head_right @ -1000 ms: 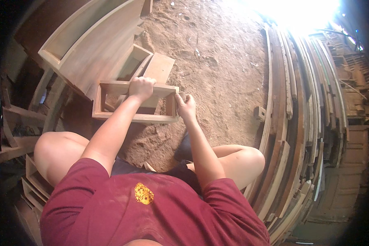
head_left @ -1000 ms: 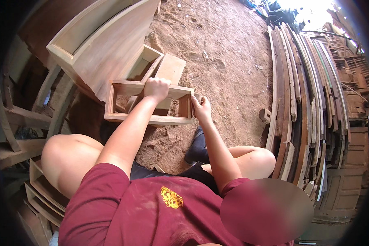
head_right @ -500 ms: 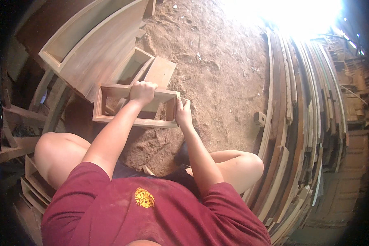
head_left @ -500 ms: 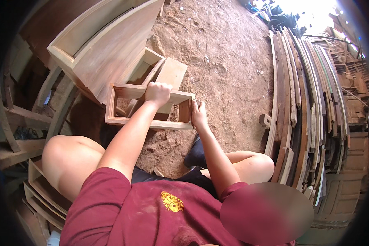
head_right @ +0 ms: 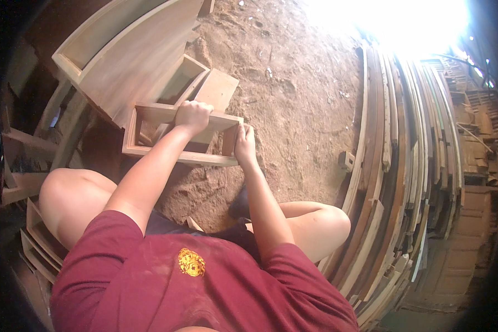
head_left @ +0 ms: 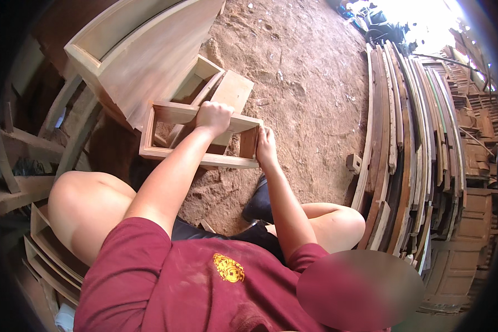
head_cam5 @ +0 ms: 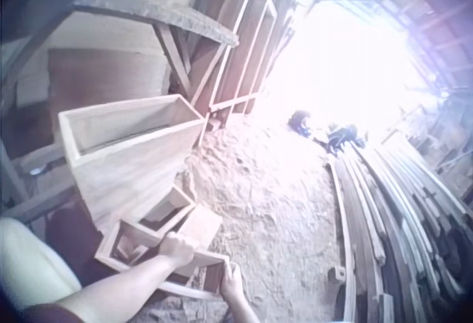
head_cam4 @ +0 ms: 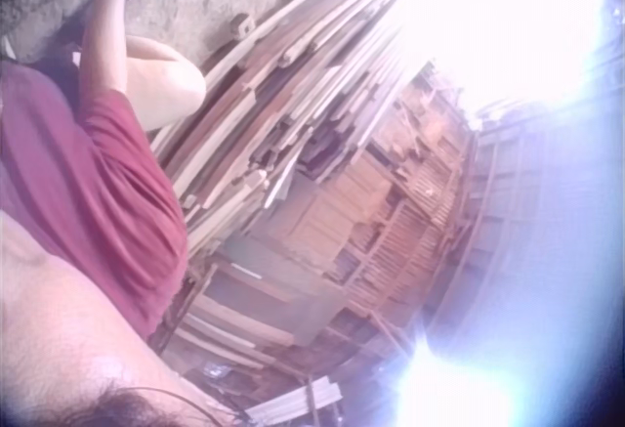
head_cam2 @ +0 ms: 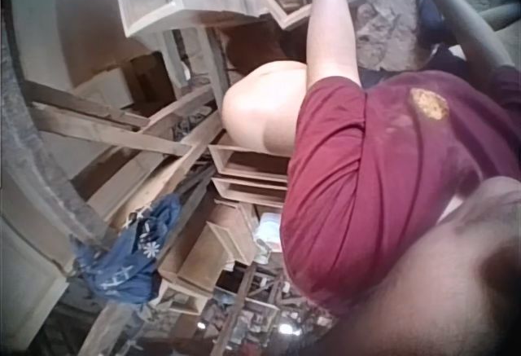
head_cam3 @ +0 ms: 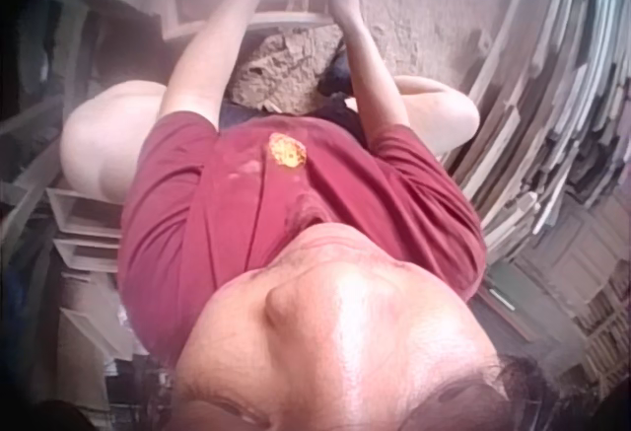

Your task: The person assembles a small wooden box by hand, fitting side panels into grooves and tapping them into place. They repeatedly adjust and align the pieces to ensure a snug fit.

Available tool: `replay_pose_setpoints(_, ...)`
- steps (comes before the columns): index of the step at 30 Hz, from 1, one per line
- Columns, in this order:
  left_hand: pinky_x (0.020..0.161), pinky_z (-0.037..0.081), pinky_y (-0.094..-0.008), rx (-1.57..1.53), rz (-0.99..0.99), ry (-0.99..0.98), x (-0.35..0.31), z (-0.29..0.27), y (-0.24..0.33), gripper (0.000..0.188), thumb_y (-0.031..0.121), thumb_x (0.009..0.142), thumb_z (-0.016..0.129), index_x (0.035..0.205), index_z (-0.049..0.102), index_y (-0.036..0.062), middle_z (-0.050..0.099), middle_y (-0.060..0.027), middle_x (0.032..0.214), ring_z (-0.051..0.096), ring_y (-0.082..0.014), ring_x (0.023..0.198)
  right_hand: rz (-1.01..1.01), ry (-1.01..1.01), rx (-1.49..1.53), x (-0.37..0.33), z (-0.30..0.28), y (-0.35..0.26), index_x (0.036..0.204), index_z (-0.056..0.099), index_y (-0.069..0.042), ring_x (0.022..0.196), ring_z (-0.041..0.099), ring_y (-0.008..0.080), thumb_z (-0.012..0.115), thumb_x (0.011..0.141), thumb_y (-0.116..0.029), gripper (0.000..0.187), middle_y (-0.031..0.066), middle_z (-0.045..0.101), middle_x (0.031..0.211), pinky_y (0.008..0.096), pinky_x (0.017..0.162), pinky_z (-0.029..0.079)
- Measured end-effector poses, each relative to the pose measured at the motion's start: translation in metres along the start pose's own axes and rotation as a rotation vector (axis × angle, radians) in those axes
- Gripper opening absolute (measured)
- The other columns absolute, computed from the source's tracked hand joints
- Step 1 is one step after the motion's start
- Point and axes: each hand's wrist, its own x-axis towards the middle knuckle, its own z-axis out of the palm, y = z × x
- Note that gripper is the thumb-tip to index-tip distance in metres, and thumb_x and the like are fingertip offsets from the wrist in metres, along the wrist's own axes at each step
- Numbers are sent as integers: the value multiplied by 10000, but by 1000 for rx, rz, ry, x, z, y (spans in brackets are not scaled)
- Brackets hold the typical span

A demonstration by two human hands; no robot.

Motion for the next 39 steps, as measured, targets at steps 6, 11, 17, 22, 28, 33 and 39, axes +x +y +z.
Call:
replay_pose_setpoints(6,683,533,-404,-6,-11,-39,2,-4,6,161,207,866,573,840,732,216,743,-33,820,728,-222,784,79,-20,61,41,-2,-1,1286,522,-8,1054,576,215,459,1077,-389,439,150,610,1163,383,961,454)
replay_pose_setpoints(11,688,530,-400,8,-37,-33,-2,-3,1,158,211,862,580,827,735,215,745,-27,822,728,-214,784,-19,-48,44,8,-2,25,1323,513,-16,1092,569,207,447,1082,-373,436,134,610,1202,373,978,448)
replay_pose_setpoints(17,707,530,-405,-9,-24,-49,3,-5,9,161,205,859,585,811,739,216,749,-28,827,731,-212,791,74,-124,134,60,-6,1,1325,505,-17,1011,589,228,454,1072,-388,452,139,639,1139,372,928,468)
replay_pose_setpoints(22,707,530,-407,-25,-51,-28,-3,-3,0,158,194,854,588,810,738,217,750,-28,828,731,-217,788,-64,-126,-59,16,-10,21,1404,458,4,1267,525,309,439,1069,-415,536,212,560,1358,411,1079,389)
replay_pose_setpoints(28,699,533,-405,-41,-30,-37,5,0,11,143,185,844,603,811,740,212,751,-34,827,734,-220,784,-64,-160,62,44,-16,6,1426,453,5,1311,504,278,423,1079,-412,544,200,550,1393,396,1084,393)
replay_pose_setpoints(33,713,535,-396,-55,-42,-25,-2,-6,6,149,184,836,588,802,732,205,746,-35,819,732,-220,798,-91,-209,151,34,-21,33,1510,343,24,1410,407,285,445,1077,-392,609,201,451,1500,387,1169,302)
replay_pose_setpoints(39,711,550,-389,-48,-58,-18,-5,2,-3,157,192,838,596,812,751,188,758,-52,850,738,-217,807,-14,-177,16,23,-6,3,1590,201,-12,1439,376,325,445,1059,-433,720,241,402,1537,384,1176,302)
